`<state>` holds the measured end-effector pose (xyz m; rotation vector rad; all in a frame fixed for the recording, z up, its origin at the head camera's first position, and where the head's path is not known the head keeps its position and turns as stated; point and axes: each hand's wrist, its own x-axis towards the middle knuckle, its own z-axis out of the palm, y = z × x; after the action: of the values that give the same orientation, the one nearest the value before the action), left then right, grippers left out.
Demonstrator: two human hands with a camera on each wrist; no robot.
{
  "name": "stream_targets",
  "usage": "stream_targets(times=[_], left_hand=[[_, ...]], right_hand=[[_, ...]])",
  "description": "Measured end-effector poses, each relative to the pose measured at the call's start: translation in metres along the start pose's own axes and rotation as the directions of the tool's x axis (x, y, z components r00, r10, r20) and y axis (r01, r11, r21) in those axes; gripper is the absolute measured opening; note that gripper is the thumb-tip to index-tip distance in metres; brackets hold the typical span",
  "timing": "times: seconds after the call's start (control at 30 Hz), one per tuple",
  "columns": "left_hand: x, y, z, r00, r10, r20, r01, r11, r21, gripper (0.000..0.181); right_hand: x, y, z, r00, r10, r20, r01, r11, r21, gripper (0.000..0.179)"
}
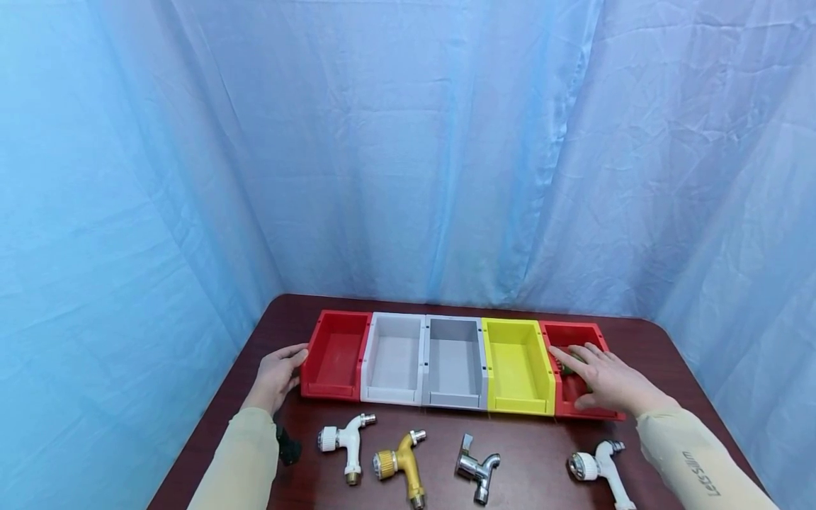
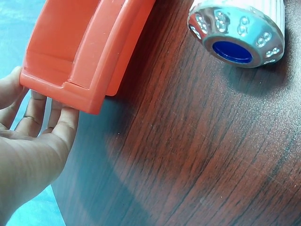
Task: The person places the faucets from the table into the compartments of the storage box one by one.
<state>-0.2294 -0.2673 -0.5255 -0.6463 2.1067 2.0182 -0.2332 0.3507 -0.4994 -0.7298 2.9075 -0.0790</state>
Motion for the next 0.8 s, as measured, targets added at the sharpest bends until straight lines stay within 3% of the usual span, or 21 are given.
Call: stream_targets(times=[0.5,0.8], left_hand=[[0.001,0.0,-0.001,1.0,-0.007,0.002,0.007,1.0,0.011,0.049],[0.002,0.001,-0.001,1.0,-0.017,0.002,0.017,1.0,0.012,0.048]], right_hand=[[-0.012,-0.006,-0.008,0.998,-0.043,-0.037,0.043,0.999,-0.003,0.098],[-0.021,-0.009,-0.014,0.998,-0.058,-0.021,0.058,0.998,0.017,0.094]])
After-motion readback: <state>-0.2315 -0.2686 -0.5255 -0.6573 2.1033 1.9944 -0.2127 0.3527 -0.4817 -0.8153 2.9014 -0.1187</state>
